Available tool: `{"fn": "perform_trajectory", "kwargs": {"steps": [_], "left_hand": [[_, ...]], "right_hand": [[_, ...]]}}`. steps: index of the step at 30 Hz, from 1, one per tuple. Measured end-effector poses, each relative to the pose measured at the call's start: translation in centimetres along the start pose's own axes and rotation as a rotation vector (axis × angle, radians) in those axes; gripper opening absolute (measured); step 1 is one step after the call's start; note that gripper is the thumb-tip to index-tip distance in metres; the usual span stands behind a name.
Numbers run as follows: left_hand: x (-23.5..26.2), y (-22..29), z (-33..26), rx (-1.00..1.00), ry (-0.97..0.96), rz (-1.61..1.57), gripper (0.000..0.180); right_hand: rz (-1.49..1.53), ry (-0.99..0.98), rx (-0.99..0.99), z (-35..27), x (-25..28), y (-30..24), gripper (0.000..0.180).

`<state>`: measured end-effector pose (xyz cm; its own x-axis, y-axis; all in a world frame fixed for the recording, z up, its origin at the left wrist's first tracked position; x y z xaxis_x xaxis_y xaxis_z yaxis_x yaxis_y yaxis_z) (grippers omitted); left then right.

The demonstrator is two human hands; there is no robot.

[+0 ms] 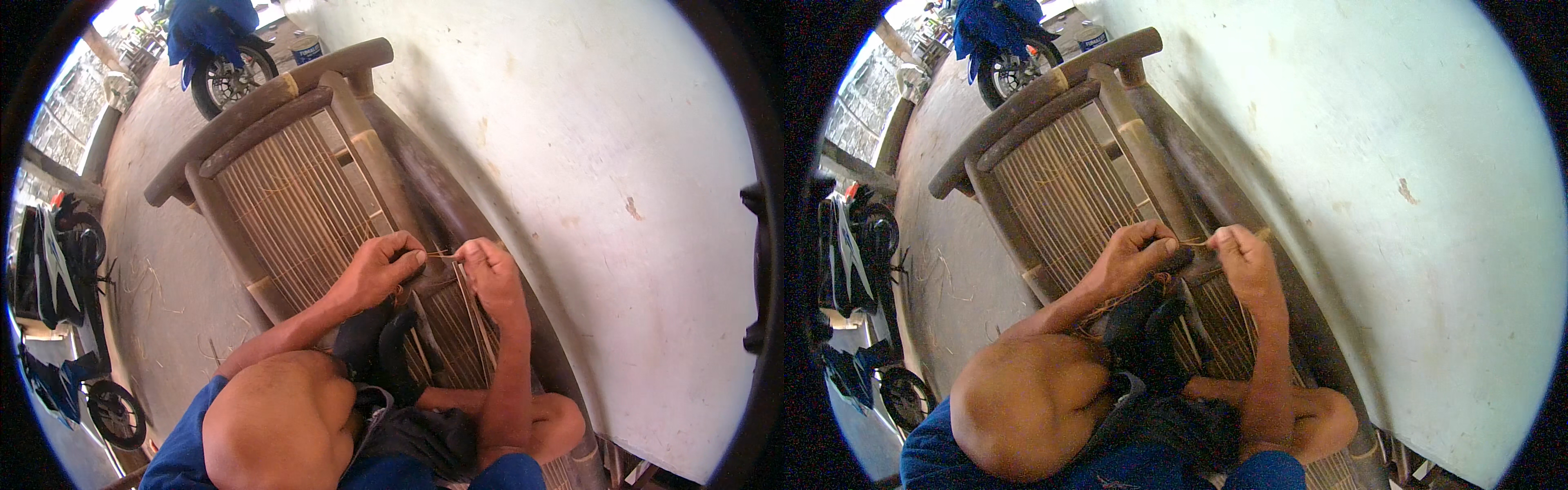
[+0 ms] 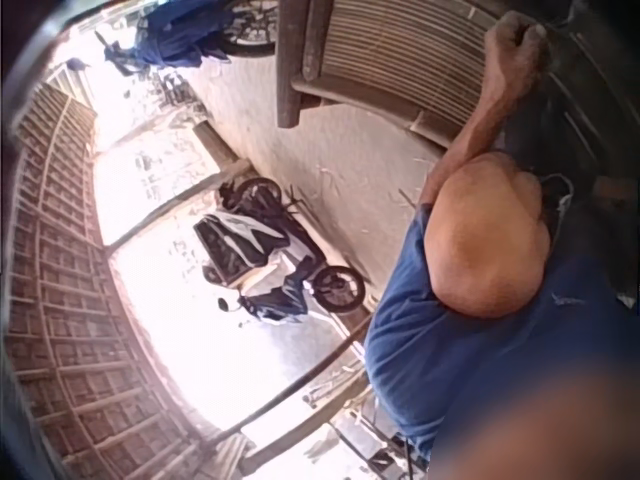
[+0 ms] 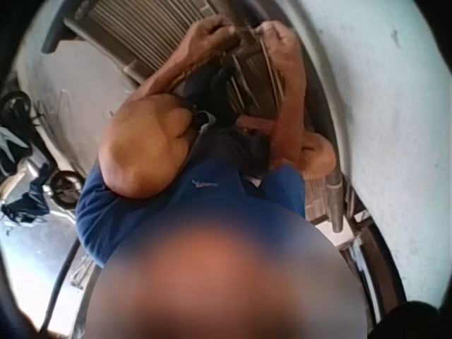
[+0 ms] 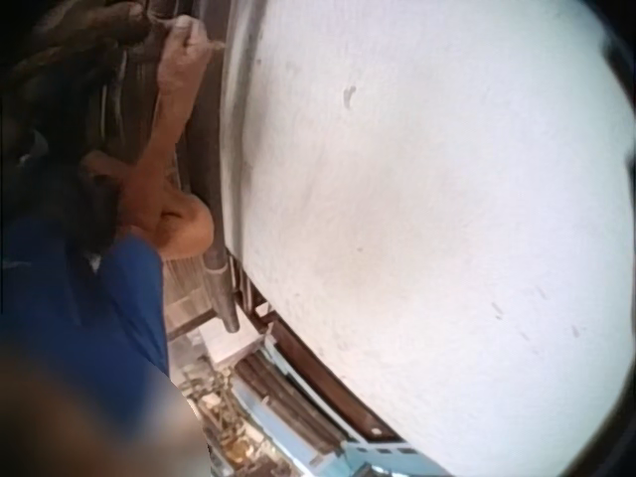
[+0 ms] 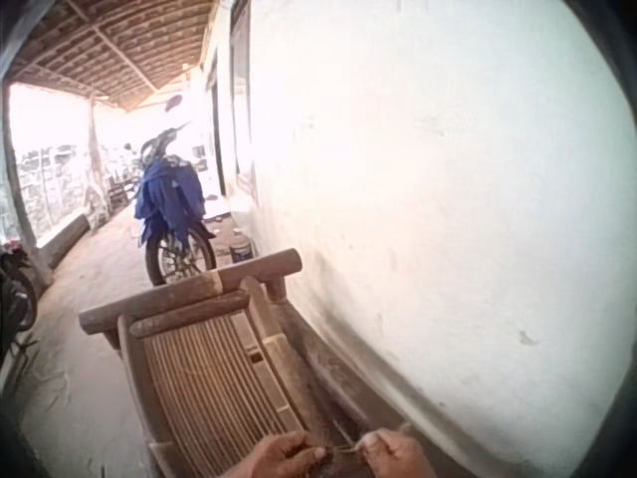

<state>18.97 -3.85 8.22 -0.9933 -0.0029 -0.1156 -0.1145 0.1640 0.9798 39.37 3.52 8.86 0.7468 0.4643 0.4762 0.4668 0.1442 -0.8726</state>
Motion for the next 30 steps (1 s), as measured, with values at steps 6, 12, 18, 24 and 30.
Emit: {"fn": "perform_trajectory", "kwargs": {"steps": [6, 12, 18, 24, 30], "left_hand": [[0.4, -0.1, 0.0, -0.034, 0.04, -0.083, 0.025], [0.5, 0.5, -0.3, -0.136, 0.041, 0.11, 0.025], [0.9, -0.4, -0.3, -0.011, 0.055, -0.032, 0.025], [1.3, -1.0, 0.3, -0.067, 0.117, -0.184, 0.025], [0.6, -1.1, -0.1, -0.012, 0.028, -0.176, 0.026]], "right_hand": [[0.107, 0.059, -0.032, -0.5, 1.1, -0.4, 0.033], [-0.03, 0.03, 0.022, -0.6, -0.7, -1.9, 0.03], [-0.144, -0.105, -0.024, -1.3, -0.6, -2.5, 0.028], [-0.108, -0.201, 0.082, -1.4, -1.4, -2.6, 0.029], [-0.133, -0.009, 0.031, -0.9, -1.9, -2.0, 0.03]]}}
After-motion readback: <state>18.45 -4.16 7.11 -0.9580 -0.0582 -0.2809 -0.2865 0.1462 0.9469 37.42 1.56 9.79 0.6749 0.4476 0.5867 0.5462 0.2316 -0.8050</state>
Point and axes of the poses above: each hand's wrist, its own z-axis towards the middle knuckle, its own x-axis out of the back of the hand, y = z × x, the point moved 3 cm from there along z, towards the middle knuckle, and after that the axes turned 13 degrees about -z, right-handed, at the moved point
